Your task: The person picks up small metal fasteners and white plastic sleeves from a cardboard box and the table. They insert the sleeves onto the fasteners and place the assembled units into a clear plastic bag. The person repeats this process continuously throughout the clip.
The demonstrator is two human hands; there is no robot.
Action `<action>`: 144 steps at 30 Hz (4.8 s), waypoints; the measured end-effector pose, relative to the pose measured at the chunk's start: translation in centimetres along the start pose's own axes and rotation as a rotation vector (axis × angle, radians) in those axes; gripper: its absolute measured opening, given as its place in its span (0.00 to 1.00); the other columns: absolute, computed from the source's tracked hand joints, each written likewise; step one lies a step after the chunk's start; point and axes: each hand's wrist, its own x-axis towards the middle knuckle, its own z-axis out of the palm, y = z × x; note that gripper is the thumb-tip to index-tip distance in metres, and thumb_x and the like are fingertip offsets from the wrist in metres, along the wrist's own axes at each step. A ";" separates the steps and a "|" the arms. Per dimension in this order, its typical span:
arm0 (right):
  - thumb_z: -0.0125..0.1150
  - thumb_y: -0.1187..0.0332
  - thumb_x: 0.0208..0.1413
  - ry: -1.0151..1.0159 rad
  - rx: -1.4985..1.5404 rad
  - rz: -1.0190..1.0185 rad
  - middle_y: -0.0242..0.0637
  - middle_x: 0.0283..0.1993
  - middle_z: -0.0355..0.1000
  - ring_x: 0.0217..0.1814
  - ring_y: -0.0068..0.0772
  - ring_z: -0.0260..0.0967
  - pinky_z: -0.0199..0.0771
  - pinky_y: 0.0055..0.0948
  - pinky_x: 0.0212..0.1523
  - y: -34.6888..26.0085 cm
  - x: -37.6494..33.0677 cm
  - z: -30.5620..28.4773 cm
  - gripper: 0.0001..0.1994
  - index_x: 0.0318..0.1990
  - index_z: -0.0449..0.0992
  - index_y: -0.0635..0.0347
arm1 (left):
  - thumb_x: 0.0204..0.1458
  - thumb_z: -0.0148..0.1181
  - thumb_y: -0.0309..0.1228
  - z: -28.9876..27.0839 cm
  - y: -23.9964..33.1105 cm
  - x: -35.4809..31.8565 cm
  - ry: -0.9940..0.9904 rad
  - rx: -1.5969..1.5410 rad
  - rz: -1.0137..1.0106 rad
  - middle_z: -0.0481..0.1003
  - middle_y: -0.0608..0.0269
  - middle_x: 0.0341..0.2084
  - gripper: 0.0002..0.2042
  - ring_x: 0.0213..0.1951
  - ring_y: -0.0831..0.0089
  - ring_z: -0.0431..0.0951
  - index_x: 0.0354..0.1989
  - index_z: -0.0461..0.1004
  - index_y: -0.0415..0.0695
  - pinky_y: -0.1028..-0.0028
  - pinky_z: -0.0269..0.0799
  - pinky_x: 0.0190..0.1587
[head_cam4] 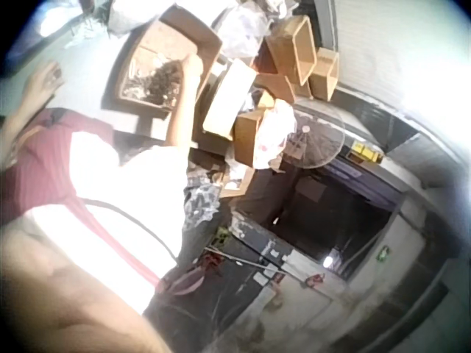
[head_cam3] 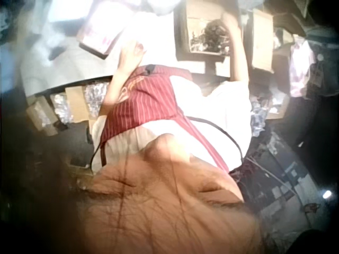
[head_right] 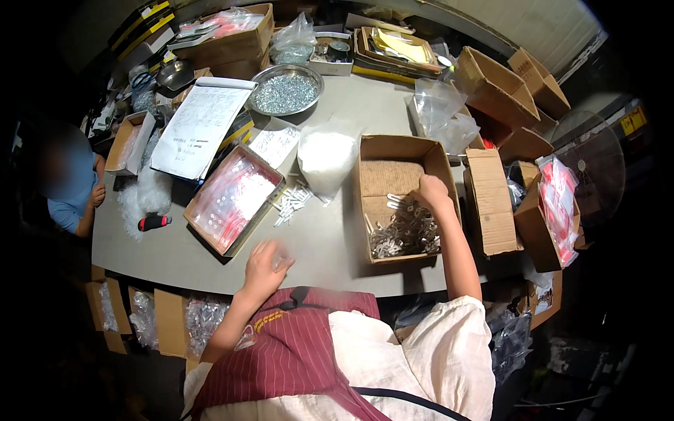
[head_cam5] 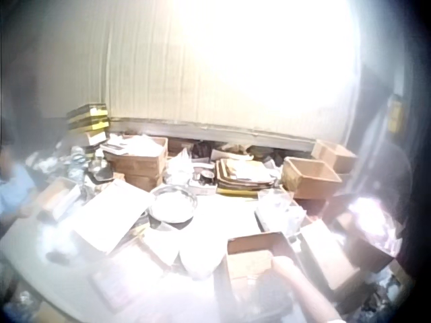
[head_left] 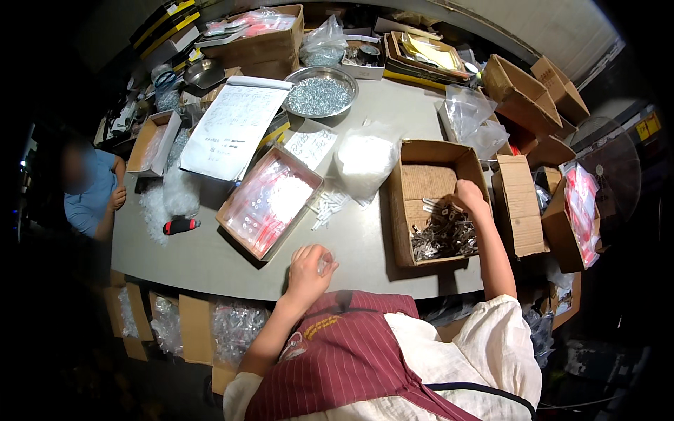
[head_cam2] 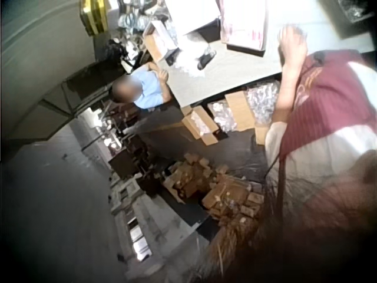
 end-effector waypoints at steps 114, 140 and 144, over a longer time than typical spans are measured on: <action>0.67 0.72 0.59 0.104 0.876 -1.057 0.43 0.39 0.76 0.42 0.45 0.77 0.76 0.36 0.45 -24.1 -16.2 -8.0 0.09 0.44 0.76 0.65 | 0.57 0.60 0.23 -6.5 6.1 0.7 0.366 -0.354 -0.082 0.80 0.55 0.27 0.02 0.32 0.66 0.85 0.34 0.76 0.37 0.70 0.79 0.36; 0.63 0.62 0.59 0.020 0.539 -1.194 0.50 0.34 0.77 0.36 0.51 0.77 0.76 0.45 0.39 -37.2 -6.1 0.7 0.13 0.37 0.75 0.64 | 0.63 0.55 0.32 -10.3 -9.8 -13.4 1.088 -0.845 -0.651 0.73 0.67 0.28 0.06 0.29 0.80 0.73 0.43 0.74 0.44 0.79 0.68 0.29; 0.69 0.54 0.55 0.230 0.268 -1.070 0.52 0.41 0.75 0.40 0.57 0.76 0.76 0.49 0.43 -38.9 -2.1 5.4 0.21 0.42 0.71 0.63 | 0.69 0.52 0.33 -8.4 -16.0 -22.2 1.110 -0.328 -0.855 0.76 0.64 0.30 0.09 0.30 0.78 0.75 0.46 0.72 0.40 0.78 0.73 0.33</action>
